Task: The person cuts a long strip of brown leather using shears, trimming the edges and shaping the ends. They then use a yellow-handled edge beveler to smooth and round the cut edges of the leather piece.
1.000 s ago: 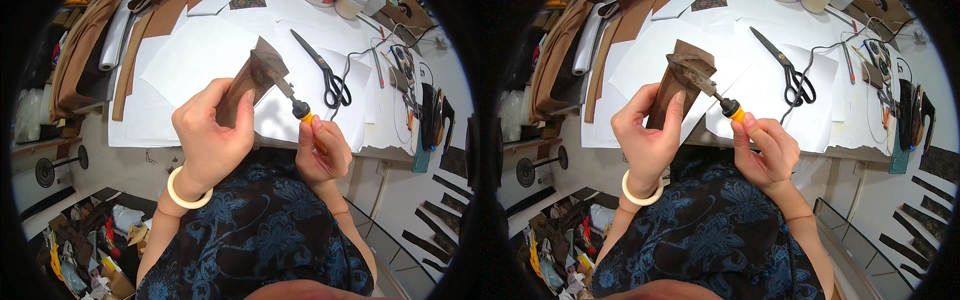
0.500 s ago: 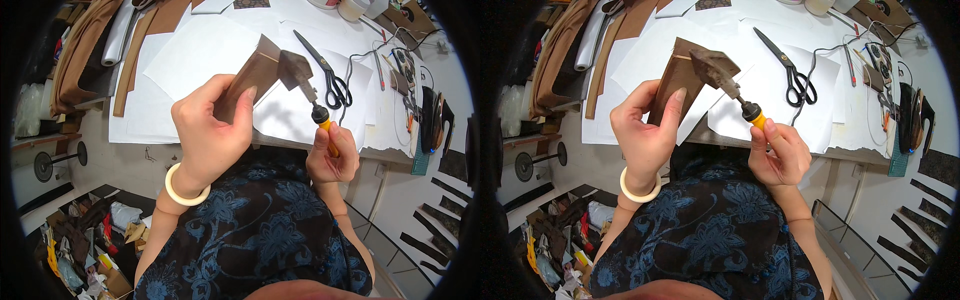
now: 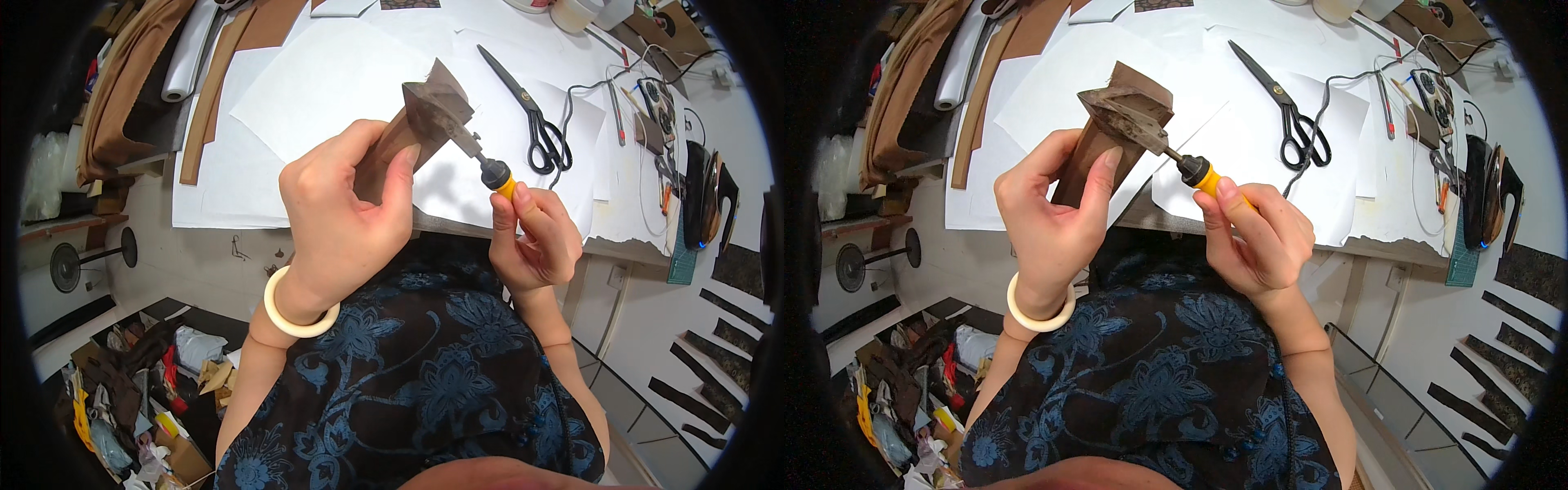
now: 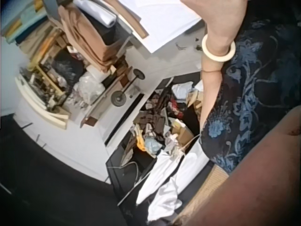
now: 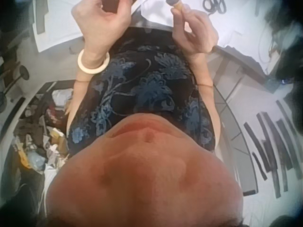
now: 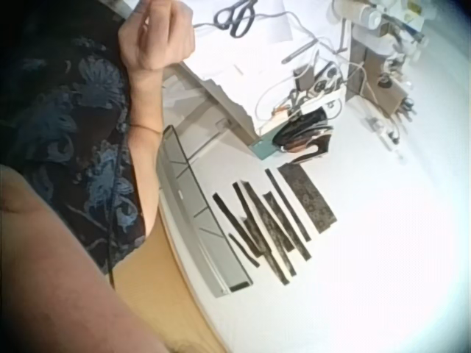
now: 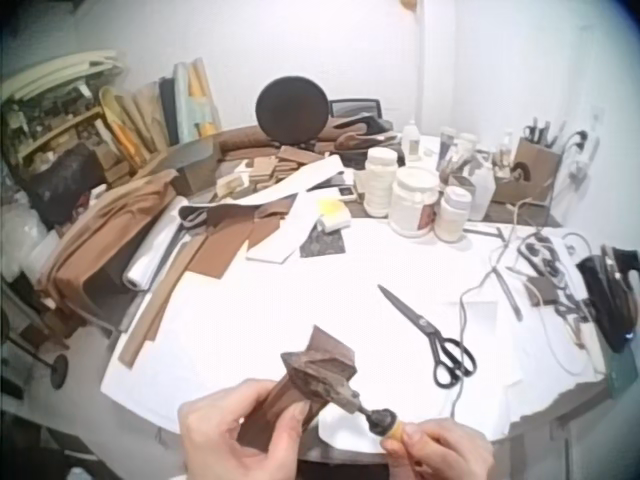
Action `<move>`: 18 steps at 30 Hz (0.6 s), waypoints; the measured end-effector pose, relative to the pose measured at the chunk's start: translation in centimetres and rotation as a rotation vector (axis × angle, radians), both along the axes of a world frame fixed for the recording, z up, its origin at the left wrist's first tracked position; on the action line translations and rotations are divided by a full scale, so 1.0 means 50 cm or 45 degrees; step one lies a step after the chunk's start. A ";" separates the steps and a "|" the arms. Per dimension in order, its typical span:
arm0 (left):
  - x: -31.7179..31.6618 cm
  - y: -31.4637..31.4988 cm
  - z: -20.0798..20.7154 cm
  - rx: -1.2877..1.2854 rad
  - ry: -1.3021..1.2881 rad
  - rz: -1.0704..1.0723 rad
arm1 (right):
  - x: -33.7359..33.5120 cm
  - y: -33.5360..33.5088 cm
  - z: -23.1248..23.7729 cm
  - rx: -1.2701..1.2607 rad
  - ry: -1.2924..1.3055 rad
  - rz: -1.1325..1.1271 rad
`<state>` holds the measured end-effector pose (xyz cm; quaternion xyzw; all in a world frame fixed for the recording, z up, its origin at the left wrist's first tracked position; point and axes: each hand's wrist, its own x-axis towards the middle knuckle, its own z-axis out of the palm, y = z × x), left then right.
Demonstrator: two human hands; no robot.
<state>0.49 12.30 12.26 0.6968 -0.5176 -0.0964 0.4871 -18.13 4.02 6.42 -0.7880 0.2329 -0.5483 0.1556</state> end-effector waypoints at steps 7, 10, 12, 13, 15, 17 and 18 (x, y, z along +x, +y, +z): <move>0.000 0.004 0.003 0.019 -0.027 0.010 | 0.002 0.002 -0.007 -0.021 -0.001 -0.015; 0.002 0.005 0.004 0.033 -0.026 0.012 | 0.003 0.002 -0.009 -0.025 0.000 -0.021; 0.005 0.002 0.000 -0.004 -0.020 0.014 | 0.003 0.001 -0.011 -0.042 -0.005 -0.028; 0.009 -0.002 -0.006 -0.044 -0.015 0.016 | 0.002 -0.001 -0.010 -0.059 -0.008 -0.033; 0.017 -0.008 -0.012 -0.102 -0.070 0.017 | -0.002 -0.007 -0.014 -0.080 -0.064 -0.061; 0.025 -0.010 -0.019 -0.143 -0.182 0.025 | -0.016 -0.019 -0.023 -0.095 -0.161 -0.097; 0.033 -0.012 -0.022 -0.125 -0.267 0.032 | -0.026 -0.022 -0.021 -0.043 -0.165 -0.086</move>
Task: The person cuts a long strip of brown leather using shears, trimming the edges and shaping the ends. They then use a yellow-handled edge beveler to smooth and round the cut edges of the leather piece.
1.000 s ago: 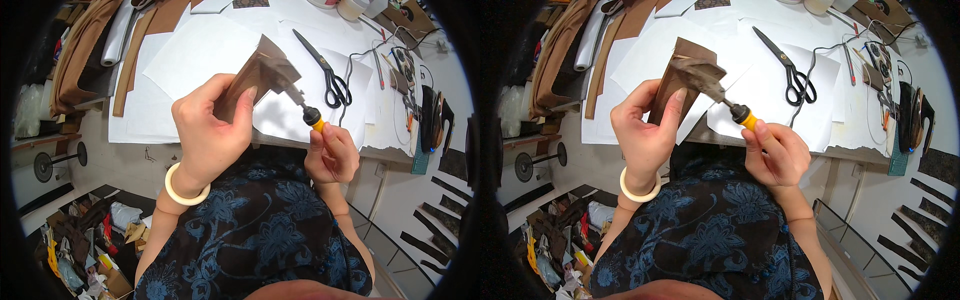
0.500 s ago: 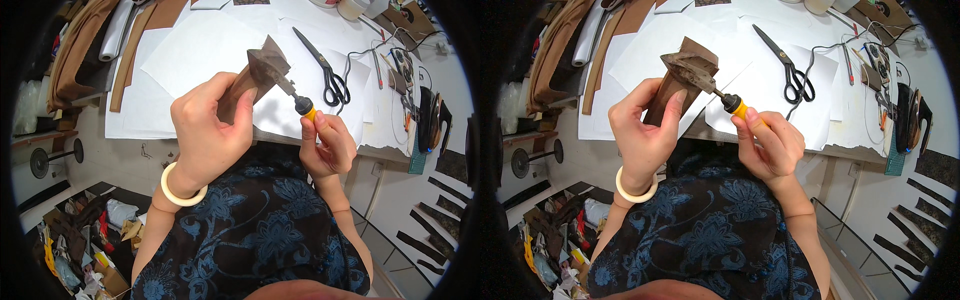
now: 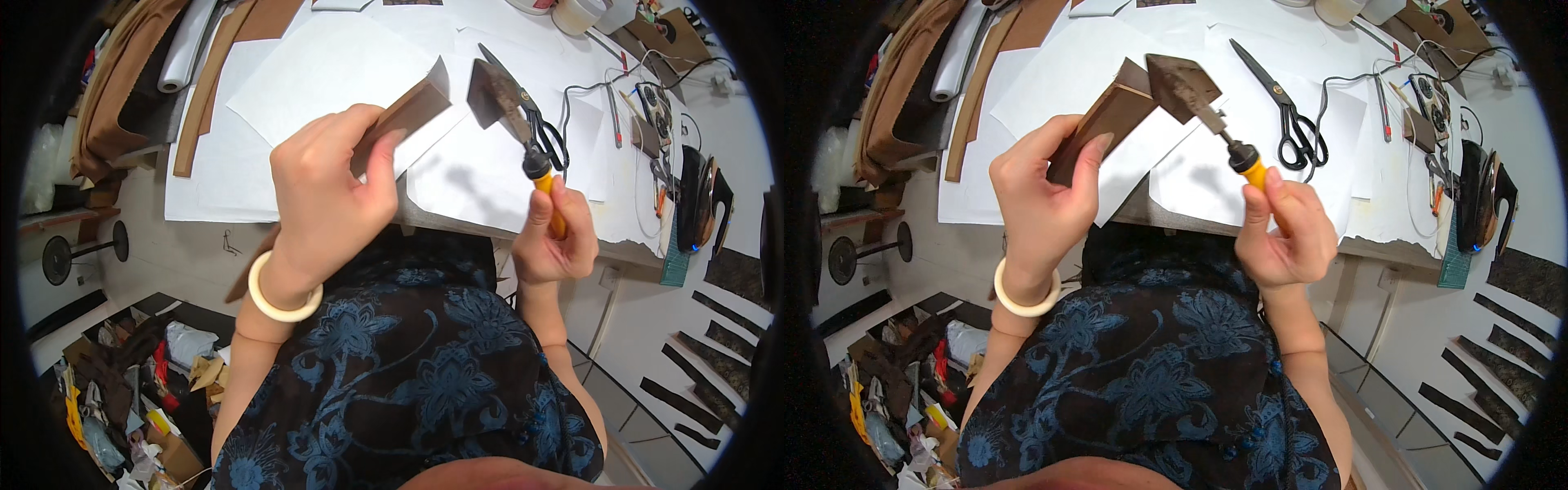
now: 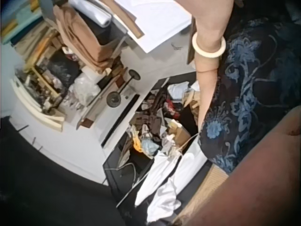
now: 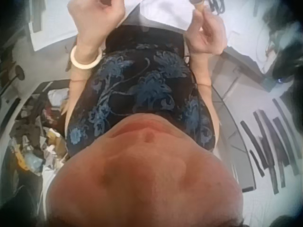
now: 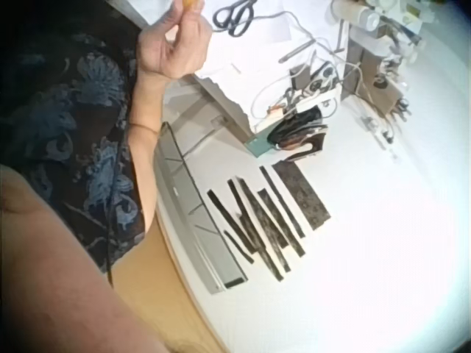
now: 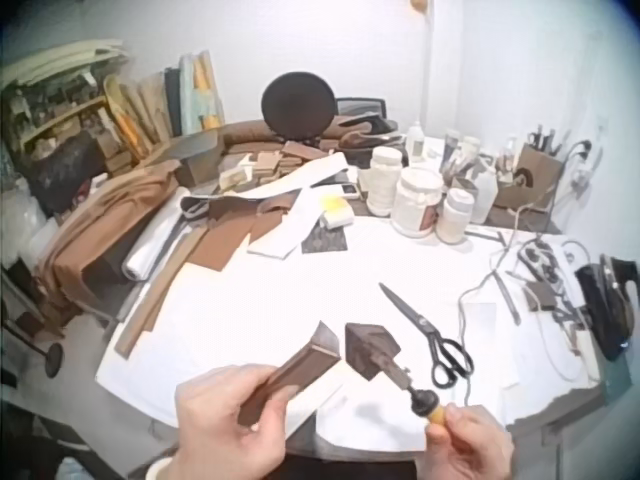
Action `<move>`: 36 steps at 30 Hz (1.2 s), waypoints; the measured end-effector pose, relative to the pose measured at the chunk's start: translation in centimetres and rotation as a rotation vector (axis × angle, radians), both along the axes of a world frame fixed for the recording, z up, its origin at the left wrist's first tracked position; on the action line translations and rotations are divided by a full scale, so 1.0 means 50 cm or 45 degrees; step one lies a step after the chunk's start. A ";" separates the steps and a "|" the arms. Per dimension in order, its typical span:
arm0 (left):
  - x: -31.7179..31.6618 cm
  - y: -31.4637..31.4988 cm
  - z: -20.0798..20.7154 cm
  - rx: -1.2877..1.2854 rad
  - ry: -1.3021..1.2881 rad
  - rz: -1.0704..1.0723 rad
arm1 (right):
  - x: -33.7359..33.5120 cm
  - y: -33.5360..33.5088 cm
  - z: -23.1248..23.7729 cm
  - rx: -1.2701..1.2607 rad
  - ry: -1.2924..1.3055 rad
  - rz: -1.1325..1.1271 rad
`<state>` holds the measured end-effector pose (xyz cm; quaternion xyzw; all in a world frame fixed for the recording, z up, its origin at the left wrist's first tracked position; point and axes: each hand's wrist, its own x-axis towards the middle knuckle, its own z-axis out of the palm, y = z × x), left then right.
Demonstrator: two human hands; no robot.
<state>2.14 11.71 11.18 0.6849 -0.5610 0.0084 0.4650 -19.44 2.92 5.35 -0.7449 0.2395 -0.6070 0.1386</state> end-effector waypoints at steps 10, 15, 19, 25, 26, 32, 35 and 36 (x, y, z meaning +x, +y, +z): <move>0.049 -0.021 -0.146 0.222 -0.464 -0.198 | -0.089 -0.060 0.052 0.429 0.552 0.204; 0.039 -0.025 -0.206 0.298 -0.466 -0.253 | -0.069 -0.076 0.067 0.394 0.848 0.315; 0.036 -0.026 -0.234 0.331 -0.412 -0.286 | -0.050 -0.076 0.054 0.384 0.932 0.314; 0.039 -0.027 -0.251 0.315 -0.349 -0.295 | -0.031 -0.088 0.052 0.394 1.082 0.361; 0.039 -0.027 -0.254 0.312 -0.347 -0.289 | -0.028 -0.091 0.049 0.381 1.095 0.360; 0.038 -0.028 -0.263 0.289 -0.342 -0.270 | -0.023 -0.091 0.046 0.388 1.140 0.361; 0.040 -0.024 -0.247 0.414 -0.328 -0.290 | -0.020 -0.085 0.051 0.369 1.172 0.343; 0.040 -0.026 -0.251 0.375 -0.336 -0.282 | -0.019 -0.084 0.052 0.365 1.181 0.334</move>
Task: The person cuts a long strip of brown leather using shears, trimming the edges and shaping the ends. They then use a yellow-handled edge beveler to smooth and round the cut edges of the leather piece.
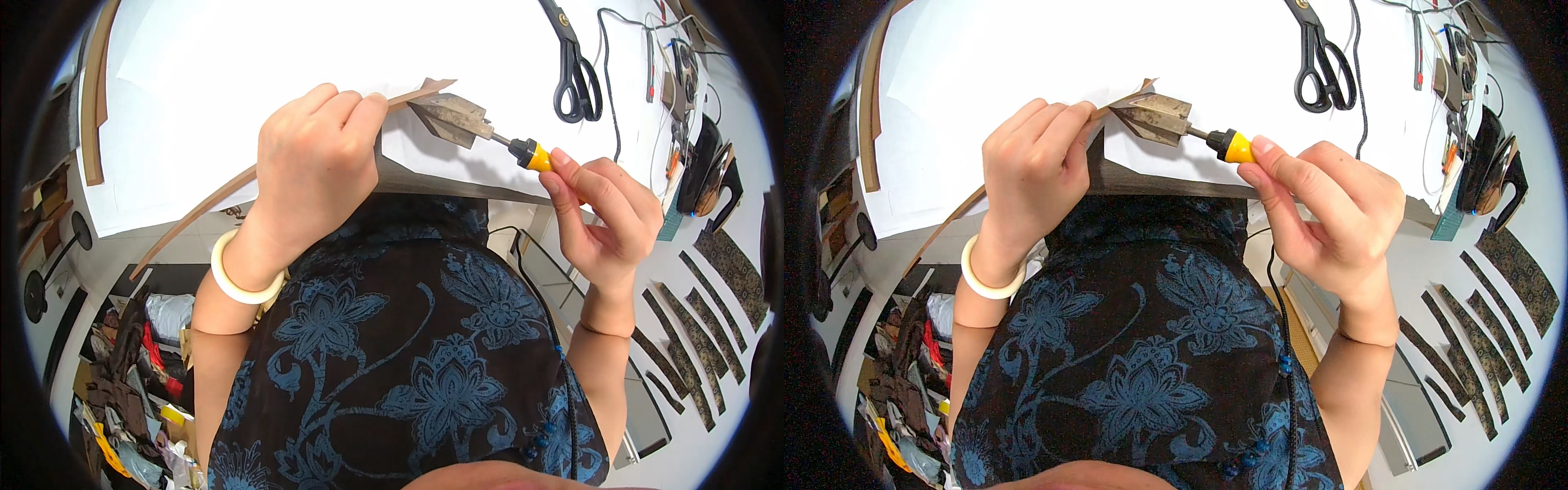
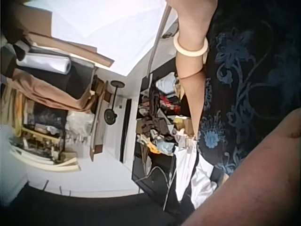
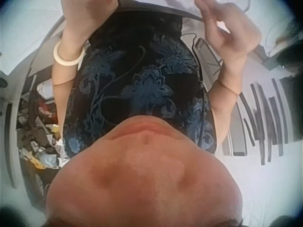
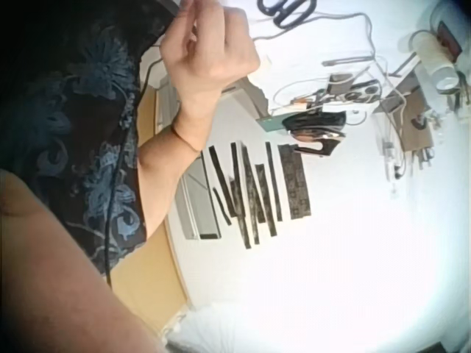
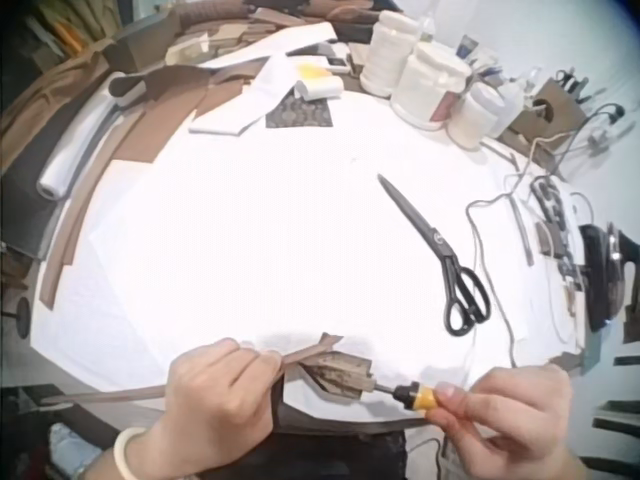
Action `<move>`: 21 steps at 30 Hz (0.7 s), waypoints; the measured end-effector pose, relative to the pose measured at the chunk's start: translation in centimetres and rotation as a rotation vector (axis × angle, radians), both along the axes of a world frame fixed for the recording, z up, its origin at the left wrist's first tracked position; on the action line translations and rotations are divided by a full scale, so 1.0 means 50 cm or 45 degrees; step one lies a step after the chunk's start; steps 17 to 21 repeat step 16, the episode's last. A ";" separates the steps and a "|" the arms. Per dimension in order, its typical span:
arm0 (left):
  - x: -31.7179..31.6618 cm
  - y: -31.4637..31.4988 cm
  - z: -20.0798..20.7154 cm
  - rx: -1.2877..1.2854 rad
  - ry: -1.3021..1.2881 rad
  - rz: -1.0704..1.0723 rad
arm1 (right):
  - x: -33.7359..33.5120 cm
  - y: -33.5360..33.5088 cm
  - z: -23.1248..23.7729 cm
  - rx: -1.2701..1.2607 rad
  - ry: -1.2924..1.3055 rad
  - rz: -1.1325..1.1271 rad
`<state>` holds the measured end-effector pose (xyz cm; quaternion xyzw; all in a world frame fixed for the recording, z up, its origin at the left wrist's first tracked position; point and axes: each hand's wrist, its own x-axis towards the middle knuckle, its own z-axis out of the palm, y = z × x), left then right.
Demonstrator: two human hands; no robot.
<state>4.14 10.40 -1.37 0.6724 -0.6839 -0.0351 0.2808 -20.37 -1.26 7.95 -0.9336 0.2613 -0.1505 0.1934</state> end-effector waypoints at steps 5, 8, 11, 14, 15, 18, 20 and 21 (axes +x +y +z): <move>-0.001 -0.004 -0.007 -0.071 -0.002 0.007 | 0.007 0.005 -0.008 -0.079 -0.047 0.001; -0.002 -0.005 -0.010 -0.082 0.008 0.004 | 0.008 0.011 -0.001 -0.084 0.001 -0.001; -0.003 -0.003 -0.007 -0.060 0.004 0.013 | 0.011 0.011 0.002 -0.072 0.022 -0.022; -0.003 -0.005 -0.008 -0.073 0.002 0.010 | 0.010 0.011 -0.001 -0.049 -0.005 -0.048; -0.003 -0.005 -0.009 -0.069 0.003 0.006 | 0.009 0.012 -0.004 -0.040 -0.018 -0.056; -0.002 -0.005 -0.009 -0.065 0.004 0.005 | 0.009 0.012 -0.004 -0.041 -0.018 -0.056; -0.002 -0.005 -0.009 -0.065 0.004 0.005 | 0.009 0.012 -0.004 -0.041 -0.018 -0.056; -0.002 -0.005 -0.009 -0.065 0.004 0.005 | 0.009 0.012 -0.004 -0.041 -0.018 -0.056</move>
